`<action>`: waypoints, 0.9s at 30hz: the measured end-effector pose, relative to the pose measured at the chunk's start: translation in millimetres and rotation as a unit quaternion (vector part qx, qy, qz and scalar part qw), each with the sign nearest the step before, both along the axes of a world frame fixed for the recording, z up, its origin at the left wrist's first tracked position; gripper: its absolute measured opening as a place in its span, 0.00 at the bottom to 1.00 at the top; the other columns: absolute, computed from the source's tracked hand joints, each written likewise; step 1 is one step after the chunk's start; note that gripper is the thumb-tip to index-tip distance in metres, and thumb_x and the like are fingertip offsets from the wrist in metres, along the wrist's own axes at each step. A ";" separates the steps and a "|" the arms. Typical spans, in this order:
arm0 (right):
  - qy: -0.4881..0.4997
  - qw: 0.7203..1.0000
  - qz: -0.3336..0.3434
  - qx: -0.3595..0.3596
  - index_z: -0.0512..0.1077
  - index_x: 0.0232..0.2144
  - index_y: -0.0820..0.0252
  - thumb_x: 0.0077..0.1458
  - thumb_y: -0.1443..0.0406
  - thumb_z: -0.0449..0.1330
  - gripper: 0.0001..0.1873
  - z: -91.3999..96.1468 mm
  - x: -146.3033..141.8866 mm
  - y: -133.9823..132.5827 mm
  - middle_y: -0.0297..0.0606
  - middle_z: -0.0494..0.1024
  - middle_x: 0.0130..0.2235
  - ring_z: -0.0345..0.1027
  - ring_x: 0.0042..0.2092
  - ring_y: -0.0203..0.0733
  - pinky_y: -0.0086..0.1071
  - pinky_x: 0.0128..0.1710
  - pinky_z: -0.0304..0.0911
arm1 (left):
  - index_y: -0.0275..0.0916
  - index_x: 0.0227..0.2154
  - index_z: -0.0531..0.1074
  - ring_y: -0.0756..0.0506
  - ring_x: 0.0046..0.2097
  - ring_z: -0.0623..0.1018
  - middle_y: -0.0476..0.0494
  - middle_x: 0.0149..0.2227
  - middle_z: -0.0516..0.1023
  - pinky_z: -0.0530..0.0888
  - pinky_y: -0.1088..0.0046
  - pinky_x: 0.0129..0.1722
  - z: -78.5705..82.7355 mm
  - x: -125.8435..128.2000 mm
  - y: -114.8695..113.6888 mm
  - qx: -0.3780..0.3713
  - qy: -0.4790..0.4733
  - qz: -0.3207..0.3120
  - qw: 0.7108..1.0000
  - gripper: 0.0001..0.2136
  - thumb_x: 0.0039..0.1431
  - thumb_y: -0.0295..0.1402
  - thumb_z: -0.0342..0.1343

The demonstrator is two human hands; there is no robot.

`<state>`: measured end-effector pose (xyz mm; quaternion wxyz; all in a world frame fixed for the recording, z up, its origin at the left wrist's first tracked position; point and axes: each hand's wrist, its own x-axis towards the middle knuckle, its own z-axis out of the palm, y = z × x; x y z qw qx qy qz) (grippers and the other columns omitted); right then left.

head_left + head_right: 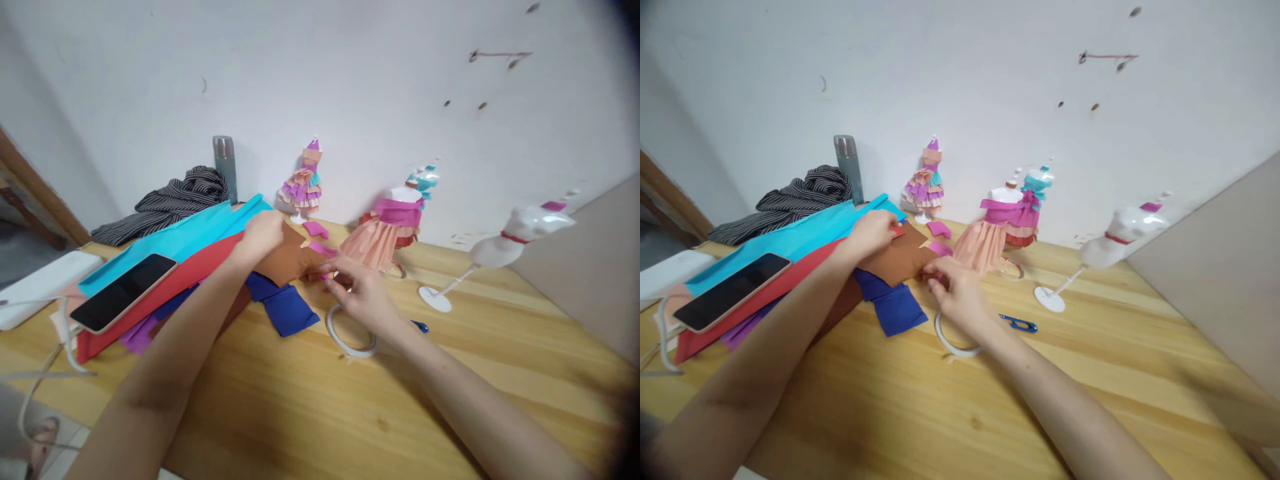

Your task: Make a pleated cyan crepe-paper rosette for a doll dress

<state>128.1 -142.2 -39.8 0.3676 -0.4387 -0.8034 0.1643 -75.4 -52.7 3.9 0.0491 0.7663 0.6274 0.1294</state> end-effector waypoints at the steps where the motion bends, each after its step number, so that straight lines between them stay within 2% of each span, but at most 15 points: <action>1: -0.016 1.000 0.013 0.013 0.73 0.39 0.61 0.54 0.71 0.54 0.11 0.6 -0.8 -1.8 0.46 0.78 0.43 0.75 0.40 0.44 0.40 0.40 0.71 | 0.33 0.46 0.75 0.33 0.54 0.74 0.28 0.51 0.75 0.71 0.60 0.50 1.5 -11.6 5.3 -0.011 0.029 0.034 0.999 0.15 0.57 0.30 0.52; 3: -0.074 0.995 0.051 0.036 0.74 0.44 0.61 0.55 0.71 0.54 0.14 0.4 -3.4 -5.1 0.50 0.73 0.53 0.72 0.50 0.47 0.44 0.48 0.69 | 0.32 0.43 0.76 0.30 0.51 0.75 0.26 0.49 0.77 0.73 0.58 0.47 0.1 -31.8 13.5 -0.058 0.080 0.078 0.992 0.17 0.49 0.32 0.61; 5: -0.160 0.981 0.097 0.043 0.73 0.50 0.60 0.55 0.70 0.57 0.19 -2.8 -7.4 -6.7 0.52 0.62 0.63 0.61 0.61 0.53 0.50 0.57 0.61 | 0.35 0.40 0.78 0.32 0.47 0.78 0.30 0.45 0.79 0.75 0.62 0.44 -5.1 -46.4 19.7 -0.118 0.115 0.086 0.983 0.19 0.42 0.35 0.66; 7: -0.241 0.961 0.130 0.027 0.70 0.55 0.61 0.54 0.68 0.60 0.25 -8.8 -11.5 -5.7 0.54 0.53 0.67 0.48 0.67 0.59 0.55 0.61 0.53 | 0.37 0.40 0.78 0.35 0.46 0.79 0.32 0.46 0.80 0.74 0.66 0.43 -10.8 -55.8 25.6 -0.145 0.138 0.086 0.976 0.19 0.42 0.36 0.67; 9: -0.297 0.944 0.145 0.001 0.67 0.58 0.65 0.54 0.66 0.61 0.29 -14.7 -14.6 -3.5 0.55 0.54 0.67 0.42 0.68 0.61 0.57 0.63 0.50 | 0.39 0.41 0.78 0.37 0.47 0.79 0.35 0.47 0.80 0.74 0.69 0.43 -14.1 -61.9 31.5 -0.153 0.150 0.082 0.973 0.19 0.44 0.39 0.65; 10: -0.316 0.937 0.149 -0.009 0.66 0.58 0.66 0.55 0.65 0.61 0.29 -16.7 -15.5 -2.6 0.55 0.58 0.65 0.44 0.68 0.61 0.58 0.63 0.48 | 0.40 0.42 0.78 0.37 0.47 0.78 0.35 0.47 0.79 0.74 0.70 0.43 -14.7 -64.2 34.3 -0.155 0.153 0.079 0.973 0.19 0.45 0.41 0.64; 12: -0.336 0.929 0.152 -0.021 0.69 0.56 0.67 0.58 0.64 0.59 0.25 -17.5 -16.9 -2.3 0.55 0.67 0.60 0.54 0.65 0.59 0.56 0.63 0.49 | 0.40 0.42 0.78 0.37 0.48 0.78 0.36 0.48 0.79 0.74 0.70 0.43 -15.2 -66.9 38.4 -0.158 0.157 0.074 0.972 0.20 0.47 0.46 0.62; 14: -0.331 0.932 0.147 -0.012 0.71 0.54 0.66 0.60 0.62 0.57 0.21 -14.4 -19.4 -3.8 0.55 0.71 0.57 0.59 0.62 0.56 0.53 0.63 0.52 | 0.39 0.43 0.77 0.36 0.49 0.78 0.35 0.48 0.79 0.74 0.68 0.43 -16.7 -65.9 39.7 -0.157 0.162 0.074 0.971 0.23 0.48 0.49 0.61; 16: -0.319 0.939 0.129 0.012 0.69 0.56 0.64 0.61 0.61 0.56 0.23 -10.3 -24.4 -5.4 0.57 0.64 0.62 0.53 0.65 0.58 0.54 0.62 0.51 | 0.38 0.45 0.76 0.35 0.49 0.77 0.33 0.49 0.78 0.74 0.66 0.44 -20.4 -59.8 38.3 -0.156 0.170 0.080 0.970 0.25 0.48 0.51 0.61; 19: -0.330 0.937 0.112 0.023 0.61 0.63 0.58 0.61 0.59 0.56 0.29 -9.8 -33.8 -3.6 0.55 0.47 0.69 0.37 0.69 0.61 0.60 0.63 0.43 | 0.37 0.48 0.74 0.33 0.52 0.75 0.30 0.53 0.75 0.73 0.63 0.47 -27.8 -45.6 34.2 -0.147 0.182 0.092 0.968 0.30 0.45 0.51 0.63; 20: -0.340 0.934 0.113 0.013 0.60 0.63 0.59 0.62 0.58 0.55 0.29 -11.8 -35.9 -1.8 0.54 0.46 0.69 0.36 0.70 0.61 0.61 0.64 0.42 | 0.37 0.50 0.73 0.33 0.53 0.75 0.29 0.54 0.74 0.73 0.61 0.48 -29.6 -41.7 33.3 -0.143 0.185 0.096 0.968 0.31 0.45 0.51 0.63; 23: -0.367 0.922 0.123 -0.028 0.61 0.62 0.62 0.63 0.57 0.52 0.28 -20.1 -36.2 4.1 0.54 0.57 0.66 0.43 0.68 0.60 0.64 0.63 0.40 | 0.35 0.51 0.73 0.32 0.54 0.74 0.28 0.54 0.74 0.72 0.60 0.49 -29.4 -38.9 32.9 -0.137 0.184 0.098 0.968 0.34 0.47 0.56 0.59; 27: -0.368 0.920 0.128 -0.033 0.59 0.63 0.64 0.63 0.61 0.53 0.28 -19.8 -29.4 4.4 0.55 0.67 0.61 0.59 0.62 0.56 0.63 0.63 0.42 | 0.35 0.48 0.75 0.32 0.53 0.75 0.29 0.54 0.74 0.72 0.61 0.49 -22.8 -48.4 34.3 -0.134 0.128 0.100 0.978 0.39 0.52 0.64 0.41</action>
